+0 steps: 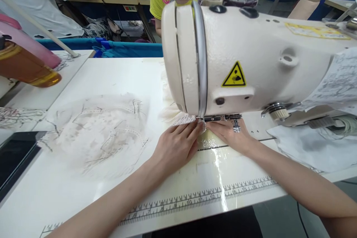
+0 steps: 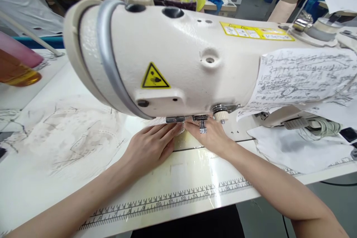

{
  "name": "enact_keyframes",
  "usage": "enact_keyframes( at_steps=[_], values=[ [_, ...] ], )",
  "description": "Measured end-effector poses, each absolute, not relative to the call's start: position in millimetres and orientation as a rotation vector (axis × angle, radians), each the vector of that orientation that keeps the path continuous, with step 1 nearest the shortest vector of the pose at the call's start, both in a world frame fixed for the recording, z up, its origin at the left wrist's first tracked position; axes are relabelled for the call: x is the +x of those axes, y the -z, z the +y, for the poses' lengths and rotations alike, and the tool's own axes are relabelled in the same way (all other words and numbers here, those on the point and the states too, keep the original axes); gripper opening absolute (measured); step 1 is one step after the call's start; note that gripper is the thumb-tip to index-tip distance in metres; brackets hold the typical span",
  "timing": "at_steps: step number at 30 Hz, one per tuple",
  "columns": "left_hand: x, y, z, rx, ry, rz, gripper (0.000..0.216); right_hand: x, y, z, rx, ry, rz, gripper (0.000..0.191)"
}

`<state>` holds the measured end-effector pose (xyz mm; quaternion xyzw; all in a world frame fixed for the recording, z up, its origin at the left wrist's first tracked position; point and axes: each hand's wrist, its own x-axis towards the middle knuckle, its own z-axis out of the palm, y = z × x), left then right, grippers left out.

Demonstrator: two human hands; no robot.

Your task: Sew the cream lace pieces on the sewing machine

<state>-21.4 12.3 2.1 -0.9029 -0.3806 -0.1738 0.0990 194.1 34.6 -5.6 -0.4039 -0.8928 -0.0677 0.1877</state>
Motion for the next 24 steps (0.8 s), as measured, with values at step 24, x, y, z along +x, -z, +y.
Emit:
enact_keyframes(
  at_steps=[24],
  values=[
    [-17,-5,7,-2.588,0.488,-1.060,0.036,190,10,23,-1.151,0.237,-2.467,0.035]
  ],
)
